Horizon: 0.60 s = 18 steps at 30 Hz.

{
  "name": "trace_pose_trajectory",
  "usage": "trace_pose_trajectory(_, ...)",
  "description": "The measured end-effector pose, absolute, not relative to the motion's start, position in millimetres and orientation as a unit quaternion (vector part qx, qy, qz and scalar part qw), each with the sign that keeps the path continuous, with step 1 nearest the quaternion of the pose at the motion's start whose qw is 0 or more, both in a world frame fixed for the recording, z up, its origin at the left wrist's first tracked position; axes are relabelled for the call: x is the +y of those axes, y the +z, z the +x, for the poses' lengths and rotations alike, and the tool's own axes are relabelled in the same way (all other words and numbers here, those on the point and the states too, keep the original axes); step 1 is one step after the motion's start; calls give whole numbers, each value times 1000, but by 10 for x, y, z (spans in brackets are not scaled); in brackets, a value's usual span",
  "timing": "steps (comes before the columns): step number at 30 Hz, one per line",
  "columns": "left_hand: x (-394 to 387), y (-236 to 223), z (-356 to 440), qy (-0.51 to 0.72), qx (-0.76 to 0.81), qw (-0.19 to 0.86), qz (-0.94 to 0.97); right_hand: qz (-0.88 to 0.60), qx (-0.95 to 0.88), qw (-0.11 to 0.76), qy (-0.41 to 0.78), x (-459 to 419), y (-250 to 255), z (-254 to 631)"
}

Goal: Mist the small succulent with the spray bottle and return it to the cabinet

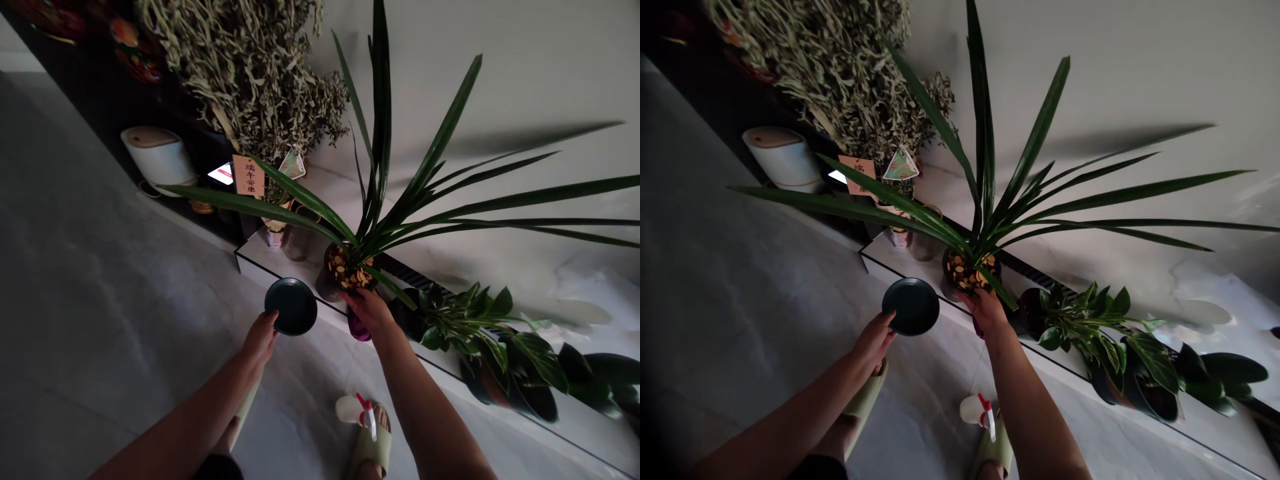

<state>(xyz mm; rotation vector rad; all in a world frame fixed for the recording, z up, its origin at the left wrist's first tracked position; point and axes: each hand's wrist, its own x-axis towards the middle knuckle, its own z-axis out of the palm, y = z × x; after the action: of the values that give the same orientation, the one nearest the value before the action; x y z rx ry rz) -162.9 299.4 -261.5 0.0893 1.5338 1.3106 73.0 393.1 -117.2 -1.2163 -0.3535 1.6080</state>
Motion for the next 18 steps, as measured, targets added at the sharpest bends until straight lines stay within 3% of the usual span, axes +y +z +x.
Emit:
trace_pose_trajectory(11, 3010, -2602, -1628, 557, 594, 580, -8, -525, -135, 566, 621, 4054, -1319, 725)
trace_pose_trajectory(18, 2989, -2591, -1609, 549, 588, 594, -4, -519, -168, 539, 641, 4004, -1360, 976)
